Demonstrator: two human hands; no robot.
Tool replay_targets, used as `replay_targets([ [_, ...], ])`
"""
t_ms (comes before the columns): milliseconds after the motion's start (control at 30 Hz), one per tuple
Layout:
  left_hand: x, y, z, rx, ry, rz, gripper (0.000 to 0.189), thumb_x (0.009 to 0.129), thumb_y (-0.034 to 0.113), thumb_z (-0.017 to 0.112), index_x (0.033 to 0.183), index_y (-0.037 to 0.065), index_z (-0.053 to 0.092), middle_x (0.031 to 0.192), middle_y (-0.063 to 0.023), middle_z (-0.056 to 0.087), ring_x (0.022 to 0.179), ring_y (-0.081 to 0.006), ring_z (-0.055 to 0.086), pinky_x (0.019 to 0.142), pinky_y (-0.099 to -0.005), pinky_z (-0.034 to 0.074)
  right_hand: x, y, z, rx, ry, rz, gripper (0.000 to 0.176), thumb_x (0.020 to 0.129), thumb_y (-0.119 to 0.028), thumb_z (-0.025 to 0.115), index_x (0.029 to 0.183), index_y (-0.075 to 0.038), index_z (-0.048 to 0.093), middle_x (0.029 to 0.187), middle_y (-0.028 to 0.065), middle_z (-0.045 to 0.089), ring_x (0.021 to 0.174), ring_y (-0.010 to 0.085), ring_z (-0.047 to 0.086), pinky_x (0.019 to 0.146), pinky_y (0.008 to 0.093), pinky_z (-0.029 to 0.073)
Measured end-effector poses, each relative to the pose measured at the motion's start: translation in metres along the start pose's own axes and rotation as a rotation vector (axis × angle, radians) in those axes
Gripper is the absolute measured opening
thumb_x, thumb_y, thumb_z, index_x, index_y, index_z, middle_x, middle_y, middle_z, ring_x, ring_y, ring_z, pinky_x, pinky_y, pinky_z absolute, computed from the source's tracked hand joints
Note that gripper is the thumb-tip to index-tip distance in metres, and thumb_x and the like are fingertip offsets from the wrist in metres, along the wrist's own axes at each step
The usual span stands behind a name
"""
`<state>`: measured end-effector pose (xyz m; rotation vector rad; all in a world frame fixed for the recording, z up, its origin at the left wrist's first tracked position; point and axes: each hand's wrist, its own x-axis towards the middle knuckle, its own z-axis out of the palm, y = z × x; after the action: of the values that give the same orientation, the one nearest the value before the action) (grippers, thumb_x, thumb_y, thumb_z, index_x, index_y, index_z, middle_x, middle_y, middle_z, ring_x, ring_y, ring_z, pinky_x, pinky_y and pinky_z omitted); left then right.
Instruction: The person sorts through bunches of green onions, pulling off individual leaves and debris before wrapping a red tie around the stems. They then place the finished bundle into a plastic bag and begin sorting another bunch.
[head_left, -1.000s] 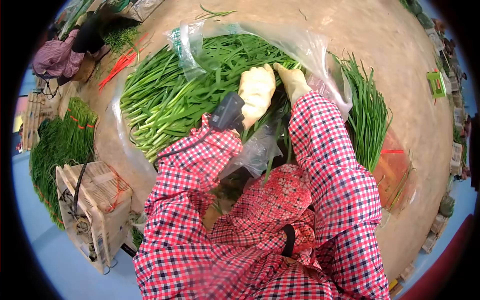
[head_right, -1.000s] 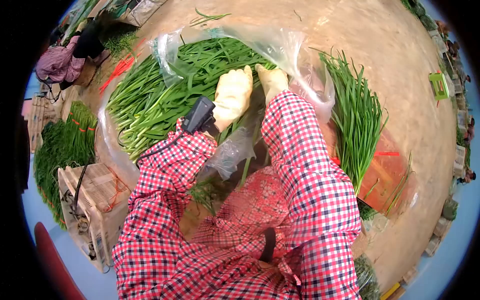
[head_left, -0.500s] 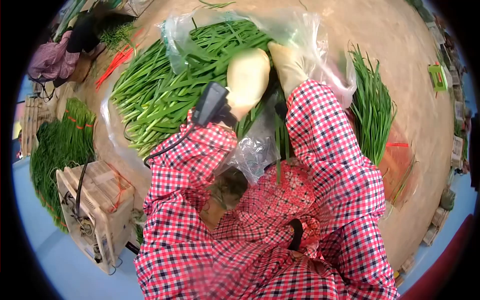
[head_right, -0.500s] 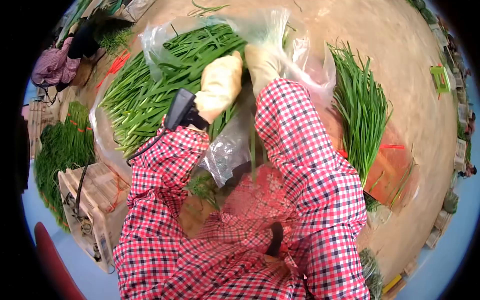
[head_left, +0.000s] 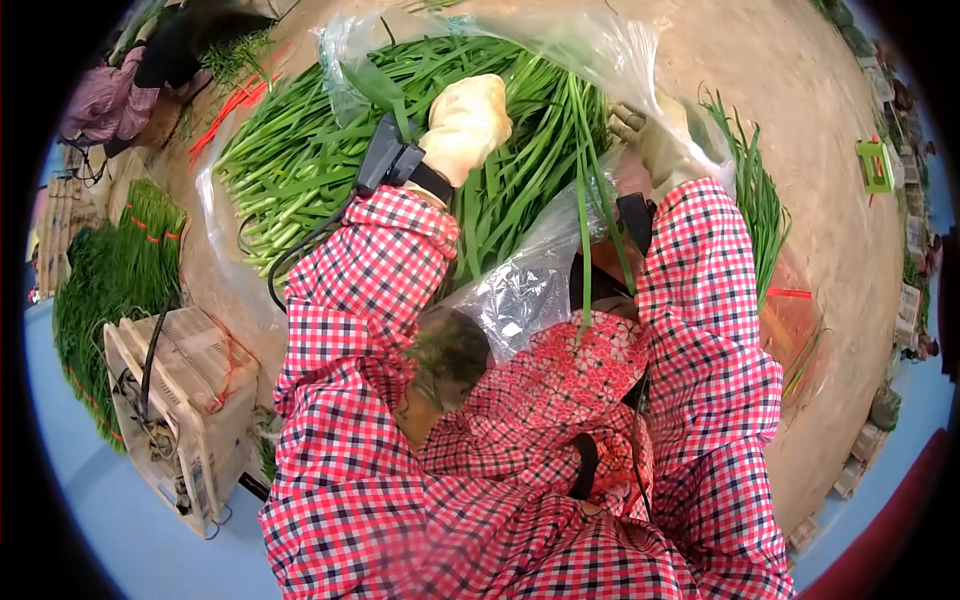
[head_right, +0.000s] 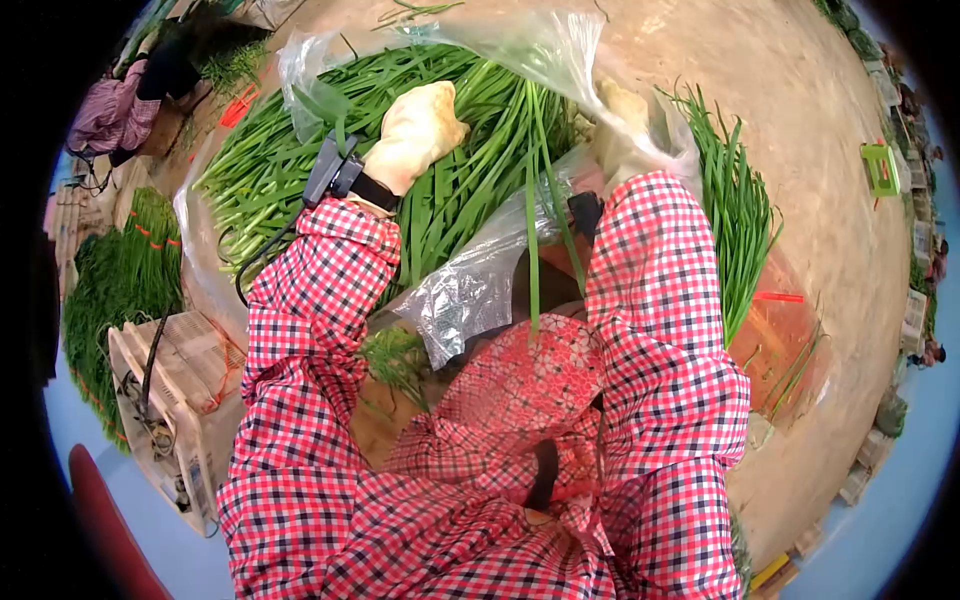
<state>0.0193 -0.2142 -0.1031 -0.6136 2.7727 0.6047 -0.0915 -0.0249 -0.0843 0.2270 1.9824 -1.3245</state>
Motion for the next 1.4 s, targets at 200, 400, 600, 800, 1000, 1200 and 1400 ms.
replay_targets([
  [200, -0.001, 0.002, -0.001, -0.016, -0.005, 0.008, 0.03, 0.077, 0.023, 0.075, 0.097, 0.005, 0.064, 0.101, -0.0172, 0.068, 0.101, -0.0348, 0.064, 0.088, -0.0414, 0.051, 0.027, 0.005, 0.024, -0.103, 0.148, -0.108, 0.069, 0.096, -0.052, 0.046, 0.136, 0.004, 0.047, 0.133, 0.0307, 0.051, 0.124, 0.043, 0.049, 0.108, 0.0468, 0.037],
  [400, -0.006, 0.006, -0.005, -0.026, 0.003, -0.007, 0.034, 0.077, 0.026, 0.076, 0.1, 0.005, 0.062, 0.105, -0.0182, 0.067, 0.104, -0.0357, 0.063, 0.09, -0.0419, 0.05, 0.026, 0.025, 0.066, -0.171, 0.35, -0.283, 0.067, 0.097, -0.051, 0.042, 0.134, 0.004, 0.048, 0.13, 0.0318, 0.053, 0.122, 0.0445, 0.051, 0.106, 0.0461, 0.039],
  [600, -0.019, 0.0, -0.017, 0.003, 0.11, 0.043, 0.038, 0.077, 0.029, 0.076, 0.099, 0.002, 0.061, 0.103, -0.0207, 0.067, 0.103, -0.0355, 0.063, 0.089, -0.0418, 0.05, 0.007, 0.011, 0.097, -0.255, 0.382, -0.327, 0.065, 0.099, -0.05, 0.038, 0.133, 0.004, 0.05, 0.127, 0.0329, 0.055, 0.12, 0.0461, 0.052, 0.104, 0.0455, 0.042],
  [800, -0.014, 0.003, -0.006, -0.001, 0.034, 0.004, 0.035, 0.076, 0.026, 0.076, 0.098, 0.003, 0.06, 0.101, -0.0204, 0.067, 0.099, -0.0354, 0.065, 0.085, -0.0418, 0.052, 0.002, 0.011, 0.058, -0.252, 0.11, -0.454, 0.061, 0.098, -0.048, 0.047, 0.138, -0.001, 0.048, 0.135, 0.0242, 0.053, 0.124, 0.034, 0.053, 0.105, 0.0389, 0.042],
  [1000, -0.019, 0.013, 0.014, 0.195, 0.13, 0.061, 0.041, 0.077, 0.025, 0.076, 0.108, 0.004, 0.06, 0.099, -0.0158, 0.069, 0.095, -0.0303, 0.068, 0.082, -0.0376, 0.054, 0.016, -0.037, -0.008, -0.615, 0.06, -0.176, 0.064, 0.098, -0.045, 0.05, 0.143, -0.001, 0.04, 0.139, 0.0256, 0.049, 0.122, 0.0326, 0.055, 0.1, 0.0435, 0.048],
  [1200, -0.03, 0.019, 0.039, 0.616, 0.392, 0.257, 0.05, 0.079, 0.026, 0.07, 0.124, 0.004, 0.06, 0.074, -0.0021, 0.057, 0.067, -0.0159, 0.062, 0.056, -0.0285, 0.051, 0.049, -0.011, -0.03, -0.059, -0.115, 0.015, 0.049, 0.097, -0.04, 0.055, 0.132, -0.006, 0.055, 0.13, 0.0202, 0.059, 0.113, 0.0304, 0.06, 0.095, 0.0381, 0.051],
  [1400, -0.047, 0.036, 0.045, 0.747, 0.441, 0.395, 0.048, 0.085, 0.012, 0.059, 0.13, -0.002, 0.055, 0.073, -0.0005, 0.054, 0.066, -0.0151, 0.057, 0.054, -0.0294, 0.047, 0.042, -0.015, -0.017, -0.04, 0.002, -0.042, 0.051, 0.096, -0.041, 0.057, 0.132, -0.005, 0.055, 0.131, 0.0202, 0.059, 0.114, 0.0306, 0.059, 0.096, 0.0385, 0.05],
])
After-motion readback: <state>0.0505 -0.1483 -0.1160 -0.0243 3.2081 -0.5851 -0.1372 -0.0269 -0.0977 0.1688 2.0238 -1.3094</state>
